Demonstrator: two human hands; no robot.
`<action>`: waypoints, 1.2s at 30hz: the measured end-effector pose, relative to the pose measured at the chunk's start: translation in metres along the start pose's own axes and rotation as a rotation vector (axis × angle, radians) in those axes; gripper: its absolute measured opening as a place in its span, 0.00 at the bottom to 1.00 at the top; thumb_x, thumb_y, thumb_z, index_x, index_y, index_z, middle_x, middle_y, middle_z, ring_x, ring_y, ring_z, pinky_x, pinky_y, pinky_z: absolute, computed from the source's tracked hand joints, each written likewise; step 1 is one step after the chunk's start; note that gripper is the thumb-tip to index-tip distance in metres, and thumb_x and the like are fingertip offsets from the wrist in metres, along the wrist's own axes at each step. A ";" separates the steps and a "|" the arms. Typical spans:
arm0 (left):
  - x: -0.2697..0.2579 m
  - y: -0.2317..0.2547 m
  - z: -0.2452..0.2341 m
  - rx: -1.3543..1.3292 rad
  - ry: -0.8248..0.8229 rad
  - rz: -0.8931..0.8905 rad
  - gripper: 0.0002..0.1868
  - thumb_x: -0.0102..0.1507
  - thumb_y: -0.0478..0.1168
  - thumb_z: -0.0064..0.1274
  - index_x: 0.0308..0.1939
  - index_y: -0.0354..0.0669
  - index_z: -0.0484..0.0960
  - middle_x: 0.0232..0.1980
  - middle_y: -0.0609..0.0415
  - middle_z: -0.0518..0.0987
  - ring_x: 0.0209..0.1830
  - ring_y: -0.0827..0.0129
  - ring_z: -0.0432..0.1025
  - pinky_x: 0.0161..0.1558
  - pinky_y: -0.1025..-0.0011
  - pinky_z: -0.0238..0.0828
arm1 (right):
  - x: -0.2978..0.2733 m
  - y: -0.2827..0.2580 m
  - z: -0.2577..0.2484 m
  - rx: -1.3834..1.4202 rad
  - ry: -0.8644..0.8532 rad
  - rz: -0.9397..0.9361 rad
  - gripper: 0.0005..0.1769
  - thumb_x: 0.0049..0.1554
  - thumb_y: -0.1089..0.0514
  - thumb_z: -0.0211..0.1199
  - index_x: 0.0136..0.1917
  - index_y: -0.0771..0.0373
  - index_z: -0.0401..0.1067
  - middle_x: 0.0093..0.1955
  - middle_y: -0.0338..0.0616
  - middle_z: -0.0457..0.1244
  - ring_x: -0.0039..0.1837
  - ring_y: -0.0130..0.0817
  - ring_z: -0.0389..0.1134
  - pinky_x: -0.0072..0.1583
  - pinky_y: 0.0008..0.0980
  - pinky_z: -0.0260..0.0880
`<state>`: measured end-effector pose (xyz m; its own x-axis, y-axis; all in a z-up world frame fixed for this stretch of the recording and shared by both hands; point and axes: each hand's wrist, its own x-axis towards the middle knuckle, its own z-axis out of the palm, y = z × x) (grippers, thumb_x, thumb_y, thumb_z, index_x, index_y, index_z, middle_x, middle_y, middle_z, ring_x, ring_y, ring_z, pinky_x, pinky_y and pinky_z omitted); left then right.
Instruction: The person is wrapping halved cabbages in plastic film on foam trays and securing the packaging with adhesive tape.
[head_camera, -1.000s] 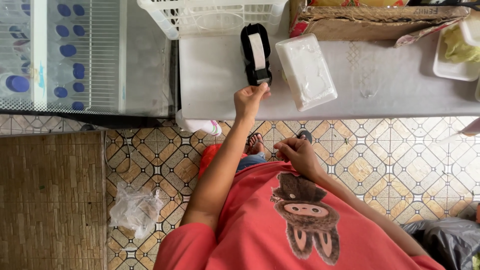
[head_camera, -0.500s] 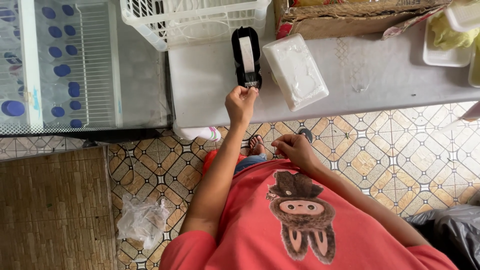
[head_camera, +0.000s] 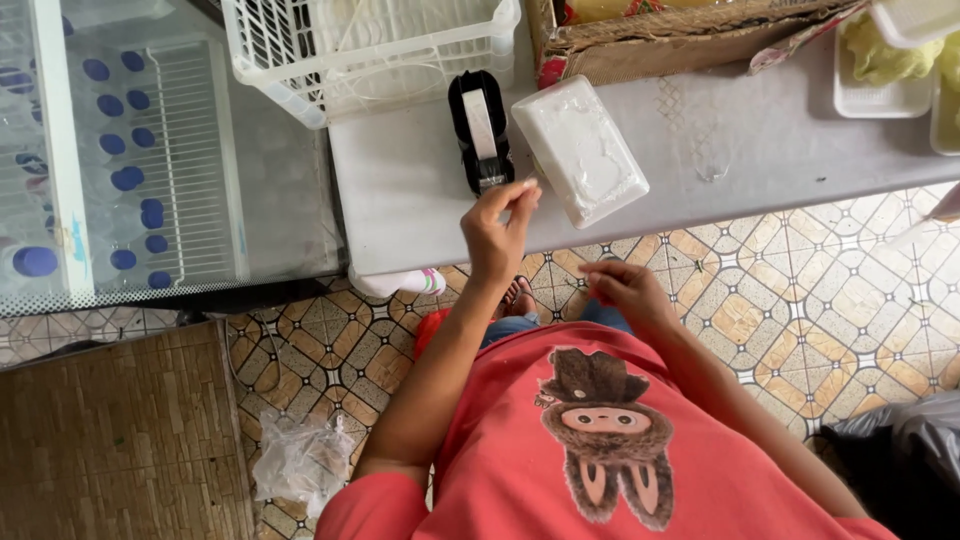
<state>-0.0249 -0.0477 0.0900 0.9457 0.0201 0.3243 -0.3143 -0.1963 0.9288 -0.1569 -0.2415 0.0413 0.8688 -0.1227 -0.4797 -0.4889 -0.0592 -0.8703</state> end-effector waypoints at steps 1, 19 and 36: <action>0.010 -0.003 0.005 0.000 -0.008 -0.001 0.03 0.64 0.37 0.63 0.42 0.48 0.88 0.34 0.55 0.86 0.33 0.67 0.82 0.42 0.71 0.79 | 0.003 -0.006 -0.004 0.005 0.005 0.004 0.14 0.62 0.61 0.61 0.60 0.64 0.79 0.34 0.47 0.69 0.38 0.28 0.67 0.43 0.27 0.74; 0.115 -0.075 0.103 0.259 -0.226 -0.106 0.15 0.60 0.44 0.65 0.47 0.50 0.80 0.30 0.61 0.86 0.34 0.66 0.83 0.58 0.66 0.72 | 0.100 -0.016 -0.073 0.262 0.108 -0.064 0.21 0.63 0.64 0.65 0.63 0.69 0.57 0.38 0.54 0.68 0.38 0.31 0.70 0.40 0.23 0.74; 0.121 -0.105 0.116 0.701 -0.076 0.154 0.04 0.58 0.53 0.63 0.35 0.73 0.82 0.40 0.76 0.84 0.43 0.69 0.75 0.44 0.67 0.69 | 0.131 -0.019 -0.084 0.116 0.080 0.036 0.18 0.61 0.62 0.68 0.56 0.69 0.60 0.35 0.56 0.68 0.34 0.32 0.69 0.37 0.29 0.75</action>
<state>0.1319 -0.1382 0.0111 0.9059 -0.1218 0.4056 -0.3422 -0.7748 0.5316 -0.0399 -0.3400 0.0042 0.8397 -0.2016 -0.5042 -0.5031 0.0606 -0.8621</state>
